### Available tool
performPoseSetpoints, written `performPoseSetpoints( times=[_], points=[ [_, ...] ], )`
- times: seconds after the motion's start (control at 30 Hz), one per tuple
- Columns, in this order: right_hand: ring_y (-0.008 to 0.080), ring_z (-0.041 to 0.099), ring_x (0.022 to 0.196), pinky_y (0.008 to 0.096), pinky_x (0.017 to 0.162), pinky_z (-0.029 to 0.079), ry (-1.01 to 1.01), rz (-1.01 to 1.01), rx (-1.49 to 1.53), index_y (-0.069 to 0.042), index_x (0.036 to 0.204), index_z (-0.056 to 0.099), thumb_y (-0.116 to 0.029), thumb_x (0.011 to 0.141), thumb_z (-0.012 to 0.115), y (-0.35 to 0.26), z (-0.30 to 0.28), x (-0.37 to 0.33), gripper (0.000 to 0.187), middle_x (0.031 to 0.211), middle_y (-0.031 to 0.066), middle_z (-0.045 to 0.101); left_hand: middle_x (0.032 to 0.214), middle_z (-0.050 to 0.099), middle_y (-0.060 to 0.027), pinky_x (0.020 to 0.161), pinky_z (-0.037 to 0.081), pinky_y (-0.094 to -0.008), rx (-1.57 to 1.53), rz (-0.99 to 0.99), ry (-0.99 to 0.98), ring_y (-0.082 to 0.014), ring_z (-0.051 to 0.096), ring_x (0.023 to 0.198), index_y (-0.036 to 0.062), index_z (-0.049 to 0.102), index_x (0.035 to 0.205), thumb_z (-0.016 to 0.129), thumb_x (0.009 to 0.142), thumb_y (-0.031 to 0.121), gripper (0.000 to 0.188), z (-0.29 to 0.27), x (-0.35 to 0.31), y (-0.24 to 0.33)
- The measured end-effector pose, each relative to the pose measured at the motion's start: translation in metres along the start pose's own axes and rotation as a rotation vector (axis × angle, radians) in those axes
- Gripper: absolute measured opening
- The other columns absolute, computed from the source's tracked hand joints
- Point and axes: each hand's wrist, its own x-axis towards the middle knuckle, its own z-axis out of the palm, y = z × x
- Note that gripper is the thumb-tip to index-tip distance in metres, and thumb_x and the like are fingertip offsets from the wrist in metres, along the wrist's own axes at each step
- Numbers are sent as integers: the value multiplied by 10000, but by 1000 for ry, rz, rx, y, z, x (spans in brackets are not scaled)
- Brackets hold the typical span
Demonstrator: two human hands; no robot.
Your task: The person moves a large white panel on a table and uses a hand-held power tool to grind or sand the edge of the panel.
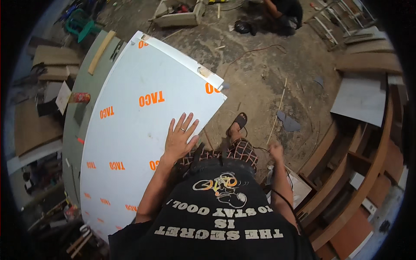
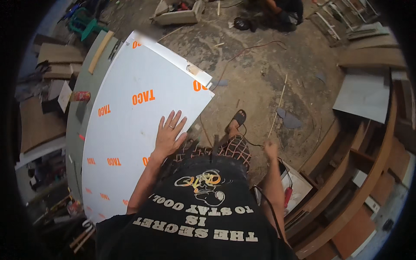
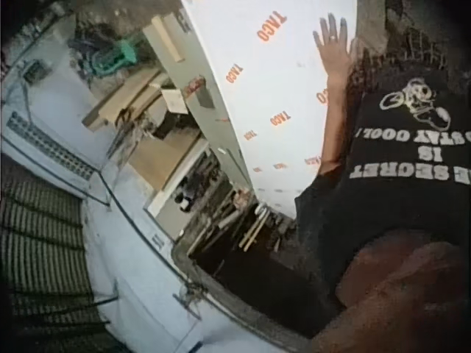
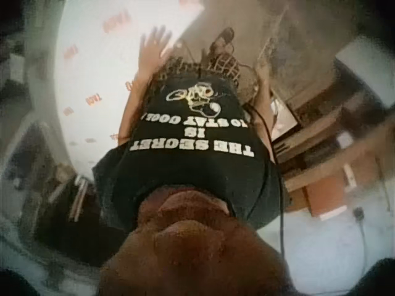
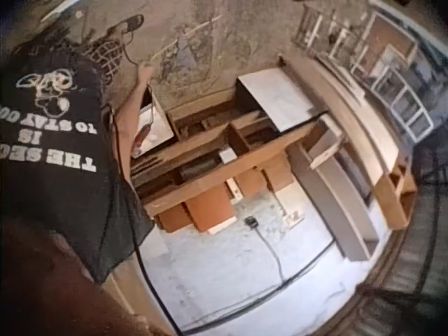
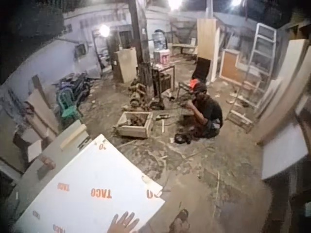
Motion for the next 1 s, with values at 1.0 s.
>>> performPoseSetpoints(
  times=[1.0],
  points=[
    [140, 613, 642, 333, 556, 489, -98, 122, -125, 48, 1063, 729, -259, 990, 630, -121, -99, 94, 331, 757, 48, 669, 1660, 275, -186, 1231, 151, -560, -161, -597, 307, -350, 224, 1547, -14, 322, 1567, 671, 893, 363, 848, -4, 201, -9]
  ],
)
